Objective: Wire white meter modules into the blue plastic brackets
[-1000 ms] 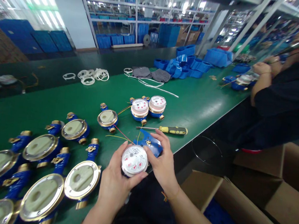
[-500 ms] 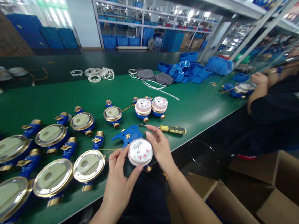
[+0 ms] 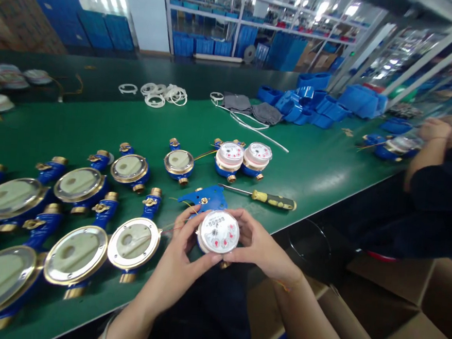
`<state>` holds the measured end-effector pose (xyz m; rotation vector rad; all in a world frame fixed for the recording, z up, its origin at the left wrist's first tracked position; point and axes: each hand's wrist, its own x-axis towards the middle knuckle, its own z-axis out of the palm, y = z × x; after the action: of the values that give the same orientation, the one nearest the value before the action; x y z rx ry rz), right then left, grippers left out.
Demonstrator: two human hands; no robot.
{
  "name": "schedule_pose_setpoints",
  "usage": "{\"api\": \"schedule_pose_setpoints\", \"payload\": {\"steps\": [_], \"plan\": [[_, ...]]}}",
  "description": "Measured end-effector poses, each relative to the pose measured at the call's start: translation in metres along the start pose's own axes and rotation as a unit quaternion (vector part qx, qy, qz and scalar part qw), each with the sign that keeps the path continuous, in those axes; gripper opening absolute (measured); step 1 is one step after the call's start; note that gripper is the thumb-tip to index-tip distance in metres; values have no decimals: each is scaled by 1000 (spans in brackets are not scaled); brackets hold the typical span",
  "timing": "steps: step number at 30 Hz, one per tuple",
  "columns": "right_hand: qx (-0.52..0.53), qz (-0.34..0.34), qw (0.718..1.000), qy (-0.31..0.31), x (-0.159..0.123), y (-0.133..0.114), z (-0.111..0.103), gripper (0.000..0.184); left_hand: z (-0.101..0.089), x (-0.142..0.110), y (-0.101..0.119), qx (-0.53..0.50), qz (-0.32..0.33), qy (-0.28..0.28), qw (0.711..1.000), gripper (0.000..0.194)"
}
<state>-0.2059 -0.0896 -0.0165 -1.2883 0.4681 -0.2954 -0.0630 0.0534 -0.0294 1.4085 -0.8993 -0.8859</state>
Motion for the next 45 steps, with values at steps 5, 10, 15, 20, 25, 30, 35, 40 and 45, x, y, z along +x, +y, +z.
{"api": "schedule_pose_setpoints", "payload": {"steps": [5,10,15,20,25,30,35,40,45], "plan": [[-16,6,999,-35,0,-3,-1,76,-4,3,1,-39,-16,-19,999,62],[-18,6,999,-39,-3,-2,0,77,-2,2,1,-35,-22,-17,999,64],[-36,-6,999,-39,-5,-4,-1,75,-1,-1,6,14,-26,-11,1000,61],[-32,-27,998,-41,-6,-1,0,75,0,-2,5,31,-21,-12,999,59],[22,7,999,-31,-4,1,3,78,2,0,2,-8,5,-6,1000,61],[43,14,999,-17,1,-3,7,76,0,5,-1,-52,16,-14,998,69],[10,-15,999,-33,-1,-1,4,77,-1,5,3,-44,27,-27,998,70],[-27,-29,998,-40,-1,2,1,82,-3,8,10,-16,29,-41,999,67],[-14,-38,998,-45,12,0,-1,81,-5,17,6,-15,39,-28,999,67]]}}
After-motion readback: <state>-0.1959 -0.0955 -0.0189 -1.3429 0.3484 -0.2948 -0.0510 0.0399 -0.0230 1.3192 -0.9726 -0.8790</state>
